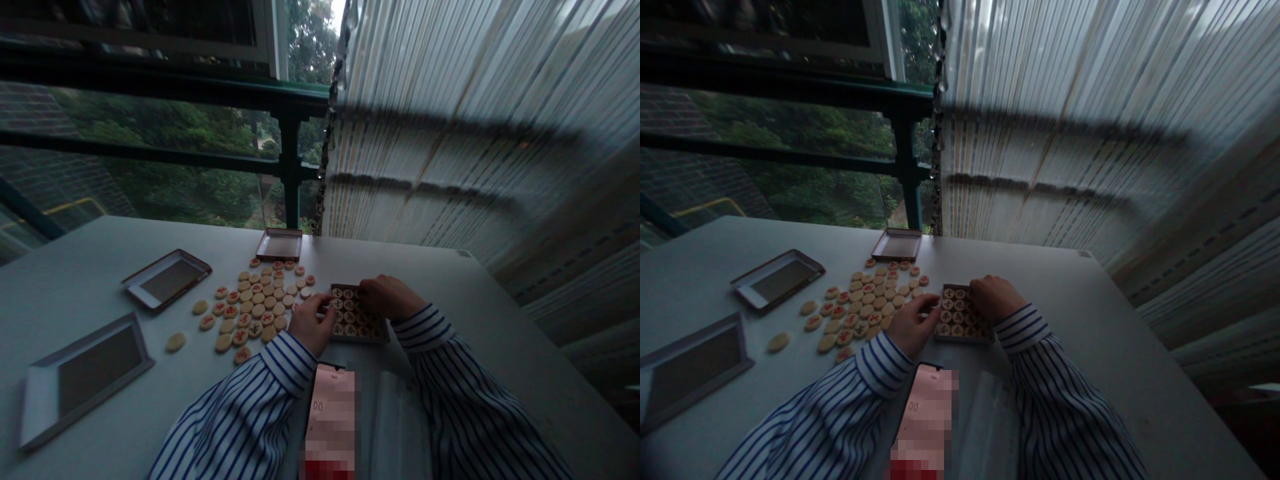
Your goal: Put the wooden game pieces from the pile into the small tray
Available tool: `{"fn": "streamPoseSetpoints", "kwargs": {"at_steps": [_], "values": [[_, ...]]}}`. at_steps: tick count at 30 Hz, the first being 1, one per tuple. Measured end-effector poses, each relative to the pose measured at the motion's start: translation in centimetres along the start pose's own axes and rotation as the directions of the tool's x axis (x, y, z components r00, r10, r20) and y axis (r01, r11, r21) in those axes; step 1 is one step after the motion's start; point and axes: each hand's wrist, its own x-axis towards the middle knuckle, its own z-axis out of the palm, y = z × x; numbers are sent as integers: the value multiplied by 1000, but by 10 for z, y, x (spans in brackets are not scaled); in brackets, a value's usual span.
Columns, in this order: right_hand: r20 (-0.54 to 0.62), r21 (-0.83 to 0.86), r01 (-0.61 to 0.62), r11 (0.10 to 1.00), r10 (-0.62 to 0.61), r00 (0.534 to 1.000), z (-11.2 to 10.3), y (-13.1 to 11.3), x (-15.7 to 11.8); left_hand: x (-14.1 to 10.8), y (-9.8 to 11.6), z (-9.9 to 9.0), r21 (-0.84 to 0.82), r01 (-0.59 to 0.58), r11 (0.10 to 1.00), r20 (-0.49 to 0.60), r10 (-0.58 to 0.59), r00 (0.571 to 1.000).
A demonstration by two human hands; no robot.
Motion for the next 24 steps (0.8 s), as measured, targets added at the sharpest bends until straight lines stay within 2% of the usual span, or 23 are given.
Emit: {"fn": "streamPoseSetpoints", "kwargs": {"at_steps": [5, 11, 24], "values": [[15, -26, -31, 999, 31, 999, -2, -1, -2, 0, 0, 0, 21, -1, 1000, 6, 1, 1000], [-20, -54, -13, 998, 12, 1000, -1, 0, -2, -1, 1, 0, 18, -10, 1000, 6, 10, 1000], [-1, -35, 8, 999, -8, 1000, 0, 1, -1, 0, 3, -1, 53, -31, 998, 11, 31, 999]]}}
